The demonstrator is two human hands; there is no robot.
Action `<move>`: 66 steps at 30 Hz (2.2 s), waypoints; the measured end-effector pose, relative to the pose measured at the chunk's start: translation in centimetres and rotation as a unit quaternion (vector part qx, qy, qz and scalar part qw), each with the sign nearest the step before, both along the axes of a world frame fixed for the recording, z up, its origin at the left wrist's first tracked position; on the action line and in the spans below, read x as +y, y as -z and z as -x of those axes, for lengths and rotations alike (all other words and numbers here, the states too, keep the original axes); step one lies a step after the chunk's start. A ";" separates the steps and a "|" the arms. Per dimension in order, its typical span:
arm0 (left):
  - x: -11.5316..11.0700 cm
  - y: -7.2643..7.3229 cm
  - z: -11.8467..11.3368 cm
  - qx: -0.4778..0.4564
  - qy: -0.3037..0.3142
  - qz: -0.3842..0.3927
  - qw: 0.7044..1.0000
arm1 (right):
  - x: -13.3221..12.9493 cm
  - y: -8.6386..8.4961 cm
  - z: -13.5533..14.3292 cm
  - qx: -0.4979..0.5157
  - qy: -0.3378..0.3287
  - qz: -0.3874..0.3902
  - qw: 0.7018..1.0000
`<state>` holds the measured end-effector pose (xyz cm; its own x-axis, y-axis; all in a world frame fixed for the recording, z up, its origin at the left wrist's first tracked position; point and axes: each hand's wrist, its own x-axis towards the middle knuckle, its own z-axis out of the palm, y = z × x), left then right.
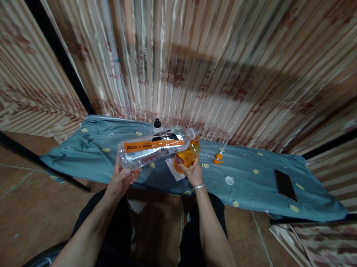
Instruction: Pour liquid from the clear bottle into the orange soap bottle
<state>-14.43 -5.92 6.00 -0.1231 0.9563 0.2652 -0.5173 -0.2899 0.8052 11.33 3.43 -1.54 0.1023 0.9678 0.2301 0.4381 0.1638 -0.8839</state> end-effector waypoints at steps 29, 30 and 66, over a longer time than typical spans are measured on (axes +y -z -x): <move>0.2 0.2 -0.1 -0.006 0.002 -0.016 1.000 | -0.6 -1.1 0.3 -0.035 0.037 0.023 0.998; 0.2 0.2 -0.1 -0.004 0.003 -0.016 1.000 | -0.6 -1.1 0.3 -0.035 0.037 0.026 0.998; 0.0 -0.5 -0.2 0.029 -0.021 -0.008 0.999 | -1.0 -1.8 0.5 -0.058 0.043 0.023 0.997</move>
<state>-14.21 -5.96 6.51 -0.1461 0.9462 0.2887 -0.4568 -0.3234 0.8287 10.83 2.45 0.27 0.1600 0.9663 0.2015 0.5488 0.0826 -0.8318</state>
